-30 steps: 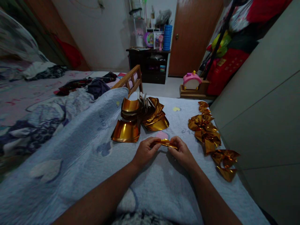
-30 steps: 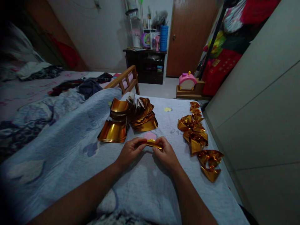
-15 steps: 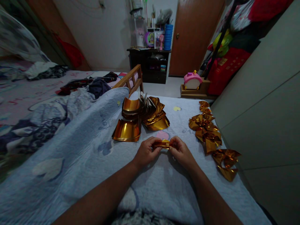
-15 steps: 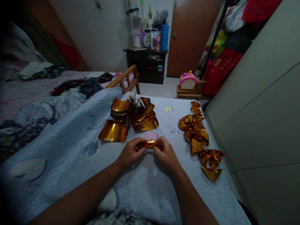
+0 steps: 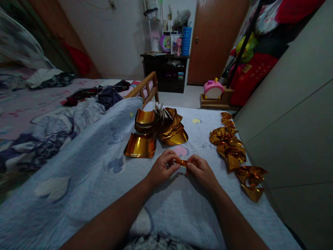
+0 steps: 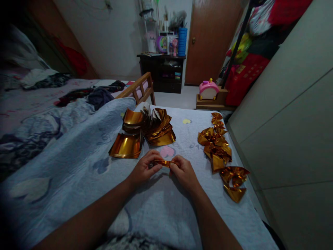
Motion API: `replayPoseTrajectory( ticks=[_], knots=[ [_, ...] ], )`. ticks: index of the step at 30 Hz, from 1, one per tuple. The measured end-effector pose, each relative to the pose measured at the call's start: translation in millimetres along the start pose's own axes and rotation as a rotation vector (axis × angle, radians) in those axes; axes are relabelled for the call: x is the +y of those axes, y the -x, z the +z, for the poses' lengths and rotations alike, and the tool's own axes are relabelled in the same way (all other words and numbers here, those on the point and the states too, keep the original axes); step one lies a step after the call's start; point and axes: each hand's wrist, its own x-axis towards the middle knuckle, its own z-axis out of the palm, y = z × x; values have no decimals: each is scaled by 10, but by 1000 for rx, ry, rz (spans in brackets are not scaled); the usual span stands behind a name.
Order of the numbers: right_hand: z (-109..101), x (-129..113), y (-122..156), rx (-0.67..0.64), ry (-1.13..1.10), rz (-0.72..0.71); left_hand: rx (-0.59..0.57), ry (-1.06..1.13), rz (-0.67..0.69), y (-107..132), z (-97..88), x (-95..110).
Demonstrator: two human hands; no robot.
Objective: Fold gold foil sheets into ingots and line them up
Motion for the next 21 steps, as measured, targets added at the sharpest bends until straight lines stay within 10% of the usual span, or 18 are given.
replayPoseTrajectory(
  ticks=[13, 21],
  knots=[
    [-62, -13, 14, -158, -123, 111, -200, 356, -172, 35, -11, -13],
    [-60, -8, 14, -46, -316, 84, -124, 623, -400, -27, -15, -50]
  ],
)
